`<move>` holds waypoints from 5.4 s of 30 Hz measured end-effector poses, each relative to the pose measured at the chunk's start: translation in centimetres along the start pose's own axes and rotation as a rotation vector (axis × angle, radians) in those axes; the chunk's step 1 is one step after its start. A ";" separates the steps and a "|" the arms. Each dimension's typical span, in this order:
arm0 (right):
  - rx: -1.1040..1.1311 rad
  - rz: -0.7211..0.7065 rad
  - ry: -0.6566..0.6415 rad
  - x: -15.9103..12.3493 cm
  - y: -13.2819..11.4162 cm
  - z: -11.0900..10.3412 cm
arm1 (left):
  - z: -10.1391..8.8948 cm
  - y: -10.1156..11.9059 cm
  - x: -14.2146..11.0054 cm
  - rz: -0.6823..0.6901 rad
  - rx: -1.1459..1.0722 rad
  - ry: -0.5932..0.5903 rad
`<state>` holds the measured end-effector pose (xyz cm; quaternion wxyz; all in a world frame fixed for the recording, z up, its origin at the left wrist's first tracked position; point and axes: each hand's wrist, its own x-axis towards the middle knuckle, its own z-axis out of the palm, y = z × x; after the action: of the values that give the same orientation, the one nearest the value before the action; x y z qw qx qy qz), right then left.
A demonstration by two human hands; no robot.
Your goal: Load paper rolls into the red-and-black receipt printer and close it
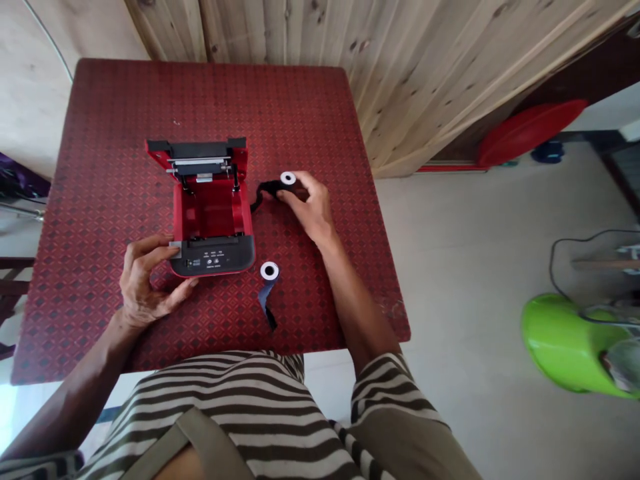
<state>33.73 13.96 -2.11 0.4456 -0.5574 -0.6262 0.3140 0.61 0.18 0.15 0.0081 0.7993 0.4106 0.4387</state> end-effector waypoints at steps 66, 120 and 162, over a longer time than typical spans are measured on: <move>-0.519 -0.605 -0.259 -9.3 -13.3 2.1 | -0.6 -4.1 14.2 -0.009 -0.036 -0.269; -0.084 -0.281 -0.244 -7.0 -2.2 3.2 | -0.2 0.1 0.0 0.070 0.134 0.001; -0.086 -0.271 -0.255 -6.8 -2.5 2.8 | -0.6 0.4 0.2 -0.068 -0.046 -0.008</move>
<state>30.03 7.15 -2.43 0.3768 -0.4424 -0.7596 0.2922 0.54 -0.16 0.83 0.0429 0.7864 0.4271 0.4442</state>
